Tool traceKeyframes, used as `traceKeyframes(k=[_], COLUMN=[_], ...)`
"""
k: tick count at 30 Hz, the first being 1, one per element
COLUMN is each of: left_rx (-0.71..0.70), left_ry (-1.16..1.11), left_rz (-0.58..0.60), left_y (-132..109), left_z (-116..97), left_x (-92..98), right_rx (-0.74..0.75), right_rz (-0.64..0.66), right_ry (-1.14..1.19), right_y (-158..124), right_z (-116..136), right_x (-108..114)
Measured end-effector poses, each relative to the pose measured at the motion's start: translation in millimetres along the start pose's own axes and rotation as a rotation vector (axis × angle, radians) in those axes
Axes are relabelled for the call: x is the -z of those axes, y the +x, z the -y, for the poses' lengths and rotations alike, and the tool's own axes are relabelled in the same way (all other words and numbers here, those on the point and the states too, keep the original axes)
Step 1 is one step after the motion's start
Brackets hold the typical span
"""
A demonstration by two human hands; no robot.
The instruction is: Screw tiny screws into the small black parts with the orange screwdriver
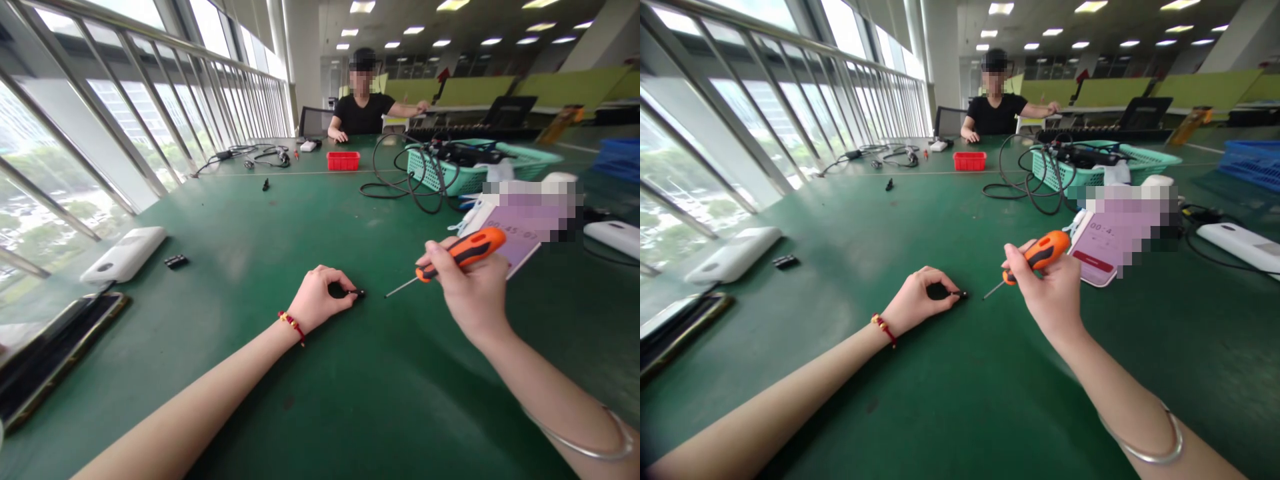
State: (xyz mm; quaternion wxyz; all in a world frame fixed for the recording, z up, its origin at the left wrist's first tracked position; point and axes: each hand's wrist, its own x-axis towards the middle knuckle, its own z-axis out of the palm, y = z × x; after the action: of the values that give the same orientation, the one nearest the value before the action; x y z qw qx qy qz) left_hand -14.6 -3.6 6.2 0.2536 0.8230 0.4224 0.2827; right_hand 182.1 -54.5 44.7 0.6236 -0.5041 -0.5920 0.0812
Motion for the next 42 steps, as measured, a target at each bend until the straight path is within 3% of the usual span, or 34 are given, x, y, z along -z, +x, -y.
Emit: traceKeyframes(k=[6, 11, 20, 26, 32, 36, 42], left_rx=[-0.002, -0.071, -0.033, 0.052, 0.013, -0.006, -0.011], left_ry=[0.032, 0.13, 0.107, 0.035, 0.022, 0.013, 0.017], left_rz=[-0.058, -0.084, -0.084, -0.068, -0.072, -0.075, -0.071], left_y=[-5, -7, -5, -4, -4, -4, -4], left_z=[-4, -5, -2, -1, -1, 0, 0], left_x=[-3.2, -4.2, -3.0, -3.0, -3.7, -4.6, -4.6], right_rx=[0.121, 0.116, 0.143, 0.119, 0.021, 0.041, 0.016], right_rz=[0.065, 0.081, 0.094, 0.108, 0.114, 0.11, 0.142], right_ry=[-0.07, -0.085, -0.121, -0.117, -0.056, 0.032, -0.072], right_y=[-13, -17, -23, -22, -22, -23, -26], right_z=[4, 4, 4, 5, 8, 9, 15], right_x=[-8, -11, -14, -13, -15, -15, -13])
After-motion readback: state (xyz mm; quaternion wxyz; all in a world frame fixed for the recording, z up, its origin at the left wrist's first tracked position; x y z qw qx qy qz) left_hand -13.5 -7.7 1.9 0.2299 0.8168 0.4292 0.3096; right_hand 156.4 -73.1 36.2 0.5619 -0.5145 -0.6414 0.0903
